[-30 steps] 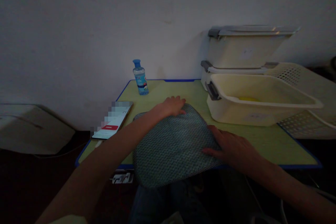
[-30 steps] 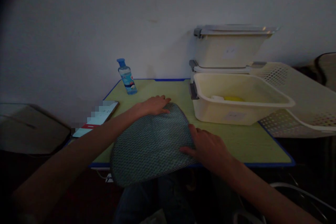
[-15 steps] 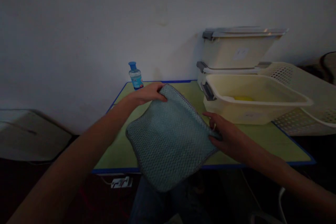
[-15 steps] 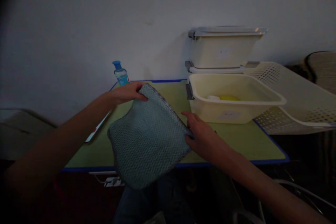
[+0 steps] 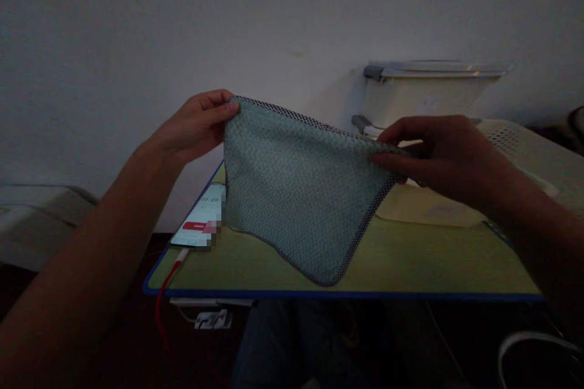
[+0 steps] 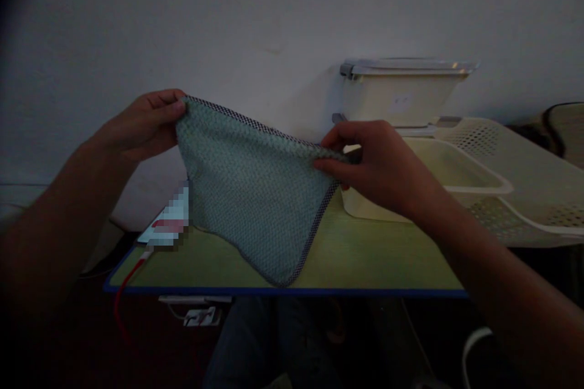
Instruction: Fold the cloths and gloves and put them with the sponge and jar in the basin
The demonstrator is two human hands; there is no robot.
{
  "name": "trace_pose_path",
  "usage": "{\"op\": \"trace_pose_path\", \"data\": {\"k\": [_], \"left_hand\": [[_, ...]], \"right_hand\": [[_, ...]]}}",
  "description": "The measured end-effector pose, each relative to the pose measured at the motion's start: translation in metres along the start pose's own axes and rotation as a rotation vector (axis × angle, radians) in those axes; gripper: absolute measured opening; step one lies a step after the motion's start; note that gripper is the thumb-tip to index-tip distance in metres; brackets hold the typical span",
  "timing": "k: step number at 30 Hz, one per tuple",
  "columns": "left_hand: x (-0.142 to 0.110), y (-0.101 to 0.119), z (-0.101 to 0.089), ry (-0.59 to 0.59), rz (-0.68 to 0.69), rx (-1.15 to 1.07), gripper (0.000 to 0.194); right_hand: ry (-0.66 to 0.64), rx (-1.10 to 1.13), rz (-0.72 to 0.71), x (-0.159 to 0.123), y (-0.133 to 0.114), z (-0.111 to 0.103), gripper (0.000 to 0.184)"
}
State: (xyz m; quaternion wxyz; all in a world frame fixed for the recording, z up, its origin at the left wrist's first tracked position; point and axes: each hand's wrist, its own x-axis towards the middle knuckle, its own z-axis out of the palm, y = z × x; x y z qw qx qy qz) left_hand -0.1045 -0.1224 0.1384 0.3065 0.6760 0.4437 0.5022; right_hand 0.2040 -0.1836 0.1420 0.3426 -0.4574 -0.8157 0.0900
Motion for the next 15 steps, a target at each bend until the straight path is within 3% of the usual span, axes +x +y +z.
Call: {"op": "trace_pose_path", "data": {"k": [4, 8, 11, 15], "left_hand": [[0.003, 0.002, 0.001, 0.016, -0.045, -0.149, 0.011], [0.008, -0.016, 0.008, -0.043, -0.007, 0.112, 0.014], [0.007, -0.038, 0.017, -0.165, -0.020, 0.348, 0.013], [0.001, -0.057, 0.026, -0.300, -0.015, 0.504, 0.009]], "right_hand": [[0.019, -0.076, 0.023, 0.022, 0.002, -0.005, 0.006], [-0.008, -0.347, 0.008, 0.030, 0.013, 0.009, 0.002], [-0.082, -0.503, -0.007, 0.024, 0.020, 0.028, 0.004], [-0.177, -0.619, -0.011, 0.012, 0.023, 0.046, 0.002]]}}
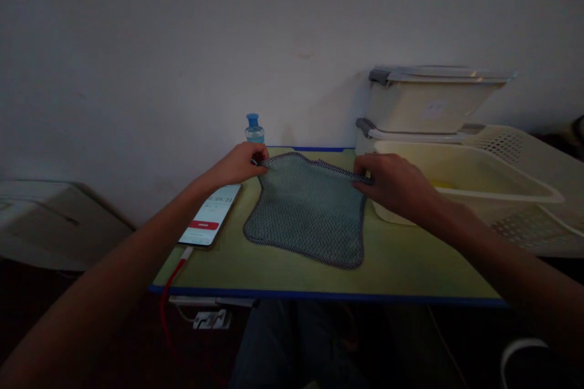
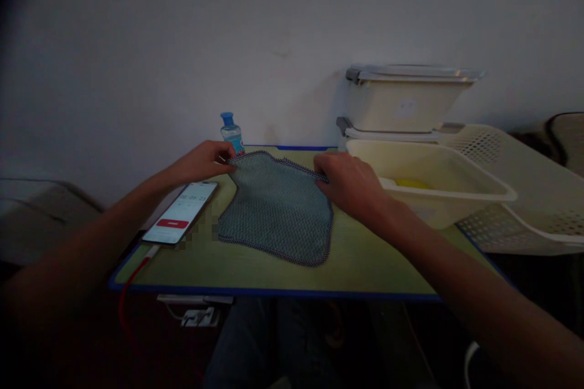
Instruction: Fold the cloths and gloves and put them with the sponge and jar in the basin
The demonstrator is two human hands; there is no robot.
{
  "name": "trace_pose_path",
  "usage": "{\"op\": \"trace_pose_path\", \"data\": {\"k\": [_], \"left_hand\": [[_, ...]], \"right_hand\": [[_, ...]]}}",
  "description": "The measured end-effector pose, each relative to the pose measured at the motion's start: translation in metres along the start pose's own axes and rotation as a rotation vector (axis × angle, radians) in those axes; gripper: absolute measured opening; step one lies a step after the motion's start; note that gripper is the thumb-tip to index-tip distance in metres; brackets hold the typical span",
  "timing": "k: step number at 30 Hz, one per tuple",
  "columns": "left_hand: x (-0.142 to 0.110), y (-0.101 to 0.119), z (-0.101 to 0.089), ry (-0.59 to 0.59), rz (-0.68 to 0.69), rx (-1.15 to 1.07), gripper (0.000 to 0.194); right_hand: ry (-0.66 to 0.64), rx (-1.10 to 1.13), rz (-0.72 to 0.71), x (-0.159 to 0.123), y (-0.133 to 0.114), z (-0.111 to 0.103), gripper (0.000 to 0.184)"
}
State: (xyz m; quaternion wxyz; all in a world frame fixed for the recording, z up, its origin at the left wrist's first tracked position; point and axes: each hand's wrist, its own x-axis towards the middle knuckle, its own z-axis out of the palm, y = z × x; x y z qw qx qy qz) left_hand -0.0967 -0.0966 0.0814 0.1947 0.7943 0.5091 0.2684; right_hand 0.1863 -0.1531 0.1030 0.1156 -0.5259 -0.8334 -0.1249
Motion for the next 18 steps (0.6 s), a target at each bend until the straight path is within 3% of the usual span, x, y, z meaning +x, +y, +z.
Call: {"op": "trace_pose_path", "data": {"k": [5, 10, 12, 15, 18], "left_hand": [[-0.004, -0.002, 0.003, -0.024, -0.019, 0.092, 0.011], [0.001, -0.001, 0.004, -0.010, -0.094, -0.072, 0.009], [0.006, 0.002, 0.004, 0.071, -0.108, -0.147, 0.009], [0.014, 0.016, -0.003, 0.296, -0.100, -0.247, 0.007], [0.015, 0.039, -0.023, 0.552, -0.046, -0.311, 0.011]], "right_hand": [[-0.085, 0.039, -0.055, -0.003, 0.002, 0.006, 0.010], [-0.095, 0.286, -0.012, 0.008, 0.005, 0.004, 0.013], [0.000, 0.404, 0.049, 0.016, 0.006, 0.003, 0.011], [0.248, 0.521, 0.131, 0.026, 0.009, -0.005, 0.005], [0.469, 0.443, 0.117, 0.027, 0.011, -0.024, 0.010]]}}
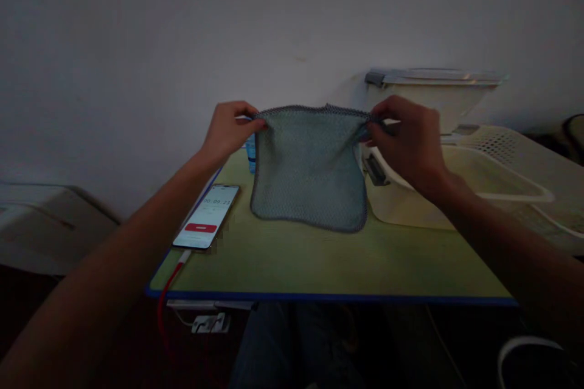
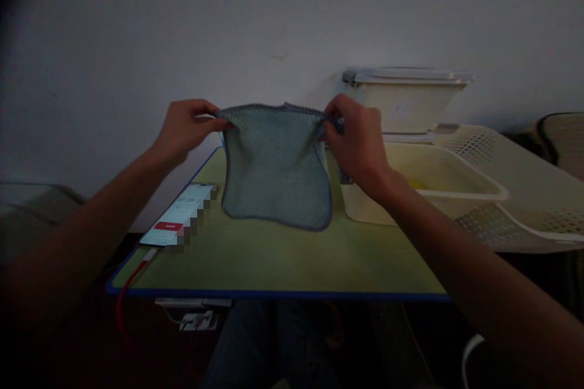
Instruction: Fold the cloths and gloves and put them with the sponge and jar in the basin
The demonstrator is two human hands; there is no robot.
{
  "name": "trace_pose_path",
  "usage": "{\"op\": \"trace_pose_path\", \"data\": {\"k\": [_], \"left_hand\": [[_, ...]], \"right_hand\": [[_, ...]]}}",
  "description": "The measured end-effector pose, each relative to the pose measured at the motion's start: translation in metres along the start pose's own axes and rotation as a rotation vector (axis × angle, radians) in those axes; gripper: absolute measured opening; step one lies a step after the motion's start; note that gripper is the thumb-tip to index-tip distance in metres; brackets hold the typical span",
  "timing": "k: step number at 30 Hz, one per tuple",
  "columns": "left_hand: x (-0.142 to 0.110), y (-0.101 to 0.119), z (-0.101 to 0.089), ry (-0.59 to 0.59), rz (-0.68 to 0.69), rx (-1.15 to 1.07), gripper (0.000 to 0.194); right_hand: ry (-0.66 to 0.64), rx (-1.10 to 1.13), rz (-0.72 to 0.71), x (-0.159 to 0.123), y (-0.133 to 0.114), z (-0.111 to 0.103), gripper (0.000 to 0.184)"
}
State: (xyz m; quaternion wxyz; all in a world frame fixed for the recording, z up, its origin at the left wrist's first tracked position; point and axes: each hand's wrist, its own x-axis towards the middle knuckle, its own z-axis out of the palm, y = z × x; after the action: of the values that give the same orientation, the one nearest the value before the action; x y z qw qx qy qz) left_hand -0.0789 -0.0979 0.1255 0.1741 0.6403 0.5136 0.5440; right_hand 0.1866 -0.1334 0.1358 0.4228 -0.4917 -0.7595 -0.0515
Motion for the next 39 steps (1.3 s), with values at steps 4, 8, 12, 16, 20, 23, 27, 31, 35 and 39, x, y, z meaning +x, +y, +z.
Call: {"op": "trace_pose_path", "data": {"k": [4, 8, 12, 16, 20, 23, 27, 31, 35, 39], "left_hand": [[-0.012, 0.033, -0.028, 0.083, 0.180, -0.071, 0.012], [-0.064, 0.022, -0.046, -0.045, 0.296, 0.156, 0.005], [-0.132, -0.027, -0.034, -0.282, 0.309, 0.290, 0.009], [-0.182, -0.071, -0.015, -0.408, 0.286, 0.280, 0.018], [-0.197, -0.079, -0.012, -0.445, 0.285, 0.303, 0.018], [-0.196, -0.076, -0.014, -0.474, 0.279, 0.342, 0.023], [-0.198, -0.075, -0.015, -0.512, 0.285, 0.402, 0.028], [-0.200, -0.080, -0.018, -0.530, 0.345, 0.422, 0.031], [-0.204, -0.083, -0.025, -0.600, 0.407, 0.410, 0.035], [-0.212, -0.077, -0.038, -0.687, 0.375, 0.441, 0.041]], "right_hand": [[0.112, -0.153, -0.166, -0.006, -0.011, -0.034, 0.014], [0.036, -0.230, -0.380, -0.047, -0.005, -0.049, 0.009], [-0.295, -0.100, -0.577, -0.112, 0.019, -0.027, 0.023], [-0.475, -0.043, -0.511, -0.166, 0.038, 0.002, 0.035], [-0.564, -0.001, -0.248, -0.187, 0.047, 0.010, 0.042], [-0.546, 0.045, -0.248, -0.188, 0.050, 0.008, 0.041], [-0.534, 0.114, -0.296, -0.185, 0.052, 0.006, 0.040], [-0.545, 0.151, -0.278, -0.187, 0.052, 0.003, 0.047], [-0.549, 0.162, -0.298, -0.192, 0.053, -0.003, 0.054], [-0.563, 0.127, -0.348, -0.204, 0.058, -0.014, 0.066]]}}
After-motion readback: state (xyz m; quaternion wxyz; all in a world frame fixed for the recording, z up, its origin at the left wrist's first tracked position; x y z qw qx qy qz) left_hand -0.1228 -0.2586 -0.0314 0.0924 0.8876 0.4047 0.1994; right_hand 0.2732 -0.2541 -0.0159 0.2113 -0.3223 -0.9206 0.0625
